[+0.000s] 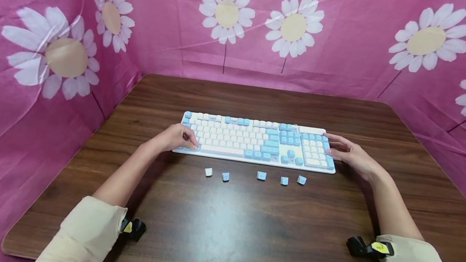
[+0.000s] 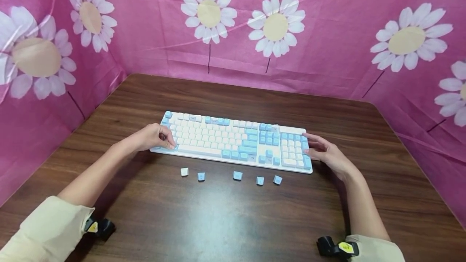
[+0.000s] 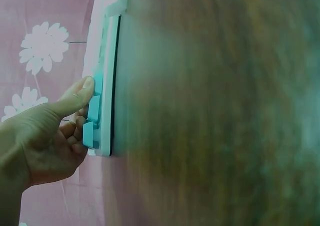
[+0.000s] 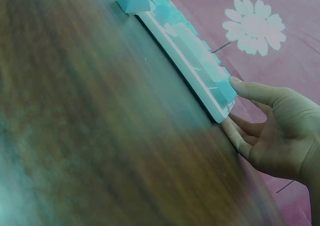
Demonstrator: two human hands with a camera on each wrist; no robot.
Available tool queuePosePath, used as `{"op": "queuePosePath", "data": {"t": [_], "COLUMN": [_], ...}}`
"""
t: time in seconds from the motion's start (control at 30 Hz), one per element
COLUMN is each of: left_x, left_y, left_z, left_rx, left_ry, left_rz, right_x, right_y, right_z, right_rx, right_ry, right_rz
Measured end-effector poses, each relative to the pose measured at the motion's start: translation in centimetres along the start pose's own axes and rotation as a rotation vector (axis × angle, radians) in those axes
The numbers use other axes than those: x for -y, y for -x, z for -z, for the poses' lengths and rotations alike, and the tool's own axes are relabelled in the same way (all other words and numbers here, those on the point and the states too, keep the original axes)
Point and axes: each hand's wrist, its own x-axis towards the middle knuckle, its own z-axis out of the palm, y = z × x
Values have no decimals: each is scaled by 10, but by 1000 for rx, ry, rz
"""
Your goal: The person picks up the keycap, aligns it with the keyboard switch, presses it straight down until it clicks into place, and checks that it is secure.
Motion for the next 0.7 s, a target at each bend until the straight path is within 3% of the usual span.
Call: {"op": "queuePosePath", "data": {"t": [0.23, 0.47, 0.7], "left_x": [2, 1, 0], "left_y": [5, 8, 10], "left_z": [-3, -1, 3], "left_rx": [0, -11, -48], "left_ry": [2, -41, -66], "left_rz": [24, -56, -88], "right_x": [1, 0, -1], "right_y": [-1, -2, -1], "right_z": [-1, -2, -2], "right_rx": [5, -8, -17], "right_ry": [-11, -1, -16], "right_rz": [-3, 3, 3]}}
